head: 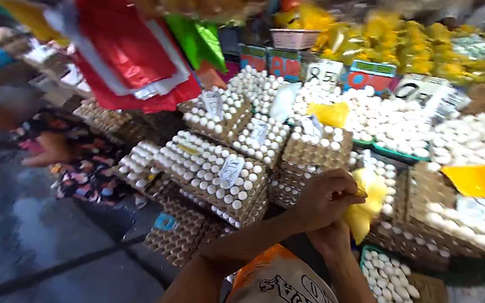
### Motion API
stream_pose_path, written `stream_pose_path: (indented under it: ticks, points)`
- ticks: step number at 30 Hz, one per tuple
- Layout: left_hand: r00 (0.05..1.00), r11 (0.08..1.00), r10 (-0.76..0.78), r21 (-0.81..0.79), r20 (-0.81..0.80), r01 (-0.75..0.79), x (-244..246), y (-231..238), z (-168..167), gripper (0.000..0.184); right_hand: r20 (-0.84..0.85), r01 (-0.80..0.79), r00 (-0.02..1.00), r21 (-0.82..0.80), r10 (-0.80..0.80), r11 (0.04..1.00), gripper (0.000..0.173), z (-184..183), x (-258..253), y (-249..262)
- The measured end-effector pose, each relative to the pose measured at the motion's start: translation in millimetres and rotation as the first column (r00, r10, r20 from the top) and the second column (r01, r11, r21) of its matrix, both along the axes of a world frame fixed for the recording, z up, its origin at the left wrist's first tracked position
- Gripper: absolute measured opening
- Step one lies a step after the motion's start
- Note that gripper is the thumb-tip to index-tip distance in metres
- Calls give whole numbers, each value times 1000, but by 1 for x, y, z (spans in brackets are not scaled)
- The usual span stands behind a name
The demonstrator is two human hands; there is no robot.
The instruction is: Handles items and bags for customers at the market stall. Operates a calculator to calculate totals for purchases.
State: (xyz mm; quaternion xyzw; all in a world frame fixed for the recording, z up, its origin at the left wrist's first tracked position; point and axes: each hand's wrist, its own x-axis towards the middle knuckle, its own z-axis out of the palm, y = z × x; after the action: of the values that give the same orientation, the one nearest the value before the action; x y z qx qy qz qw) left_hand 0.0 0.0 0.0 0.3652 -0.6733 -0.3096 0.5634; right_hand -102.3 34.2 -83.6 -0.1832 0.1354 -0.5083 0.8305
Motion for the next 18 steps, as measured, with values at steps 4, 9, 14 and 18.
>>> stream_pose_path:
  ticks: [4, 9, 14, 18]
  points:
    - [947, 928, 306, 190, 99, -320, 88, -15, -39, 7, -148, -210, 967, -14, 206, 977, 34, -11, 63, -40]
    - [867, 843, 478, 204, 140, -498, 218, -16, -71, 7, -750, -501, 647, -282, 138, 818, 29, 3, 148, -116]
    - [837, 837, 463, 168, 293, -522, 318, -17, -100, 5, -943, -815, 320, -326, -98, 479, 39, 9, 242, -165]
    - [772, 791, 501, 155, 392, -592, 363, -14, -119, 9, -923, -822, 336, -384, -186, 421, 24, -9, 298, -175]
